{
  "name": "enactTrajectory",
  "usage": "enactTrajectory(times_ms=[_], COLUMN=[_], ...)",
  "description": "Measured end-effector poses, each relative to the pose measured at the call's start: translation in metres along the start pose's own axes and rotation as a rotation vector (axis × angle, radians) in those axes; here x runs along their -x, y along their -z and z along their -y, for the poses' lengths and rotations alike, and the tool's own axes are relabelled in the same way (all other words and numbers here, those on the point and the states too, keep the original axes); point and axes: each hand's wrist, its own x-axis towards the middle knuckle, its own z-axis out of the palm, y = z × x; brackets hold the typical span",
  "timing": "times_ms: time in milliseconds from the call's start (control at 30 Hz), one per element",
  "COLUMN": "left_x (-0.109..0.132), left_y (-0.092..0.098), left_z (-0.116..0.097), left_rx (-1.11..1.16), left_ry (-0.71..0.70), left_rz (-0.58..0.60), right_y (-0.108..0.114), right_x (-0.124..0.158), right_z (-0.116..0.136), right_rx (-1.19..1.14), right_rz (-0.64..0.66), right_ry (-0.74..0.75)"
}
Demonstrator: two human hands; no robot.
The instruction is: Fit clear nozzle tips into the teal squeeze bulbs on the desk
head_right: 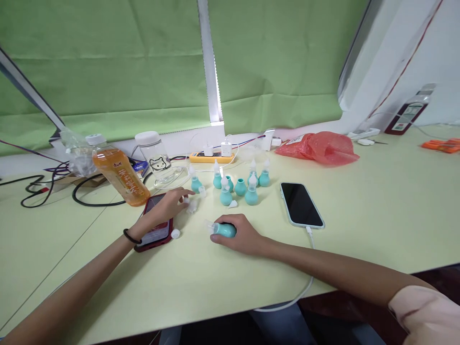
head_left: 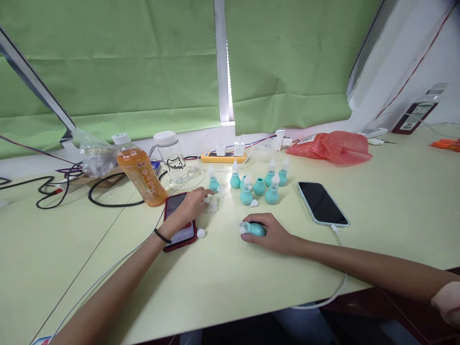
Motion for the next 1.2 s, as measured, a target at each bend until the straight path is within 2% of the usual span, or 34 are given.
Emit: enactTrajectory(times_ms=[100, 133, 267, 367, 467, 567, 767, 867, 1100, 1200], left_x=[0.008, 0.013, 0.036, 0.047, 0.051, 0.053, 0.052, 0.052, 0.055, 0.057], left_y=[0.009, 0.012, 0.019, 0.016, 0.011, 0.006, 0.004, 0.003, -0.002, -0.002], left_z=[-0.017, -0.026, -0.06, -0.069, -0.066, -0.06, -0.055, -0.054, -0.055, -0.057], left_rx=[0.298, 0.431, 0.98, 1.172, 1.223, 1.239, 1.209, 1.201, 1.207, 1.211], left_ry=[0.021, 0.023, 0.116, 0.219, 0.327, 0.374, 0.275, 0.228, 0.241, 0.251], left_rz=[-0.163, -0.177, -0.016, 0.054, 0.059, 0.097, 0.268, 0.3, 0.259, 0.244], right_y=[0.001, 0.001, 0.002, 0.003, 0.004, 0.004, 0.003, 0.004, 0.01, 0.011], right_x=[-0.002, -0.002, -0.002, 0.001, 0.003, 0.002, 0.005, 0.006, 0.001, -0.001], right_z=[0.0, -0.001, -0.001, 0.001, 0.003, 0.001, 0.0, 0.004, 0.008, 0.008], right_rx=[0.002, 0.001, 0.02, 0.029, 0.067, 0.12, 0.183, 0.17, 0.059, -0.013], right_rz=[-0.048, -0.066, -0.104, -0.052, -0.011, -0.051, -0.081, -0.058, 0.009, 0.043], right_ry=[-0.013, -0.02, -0.009, 0.044, 0.105, 0.141, 0.208, 0.176, 0.023, 0.004])
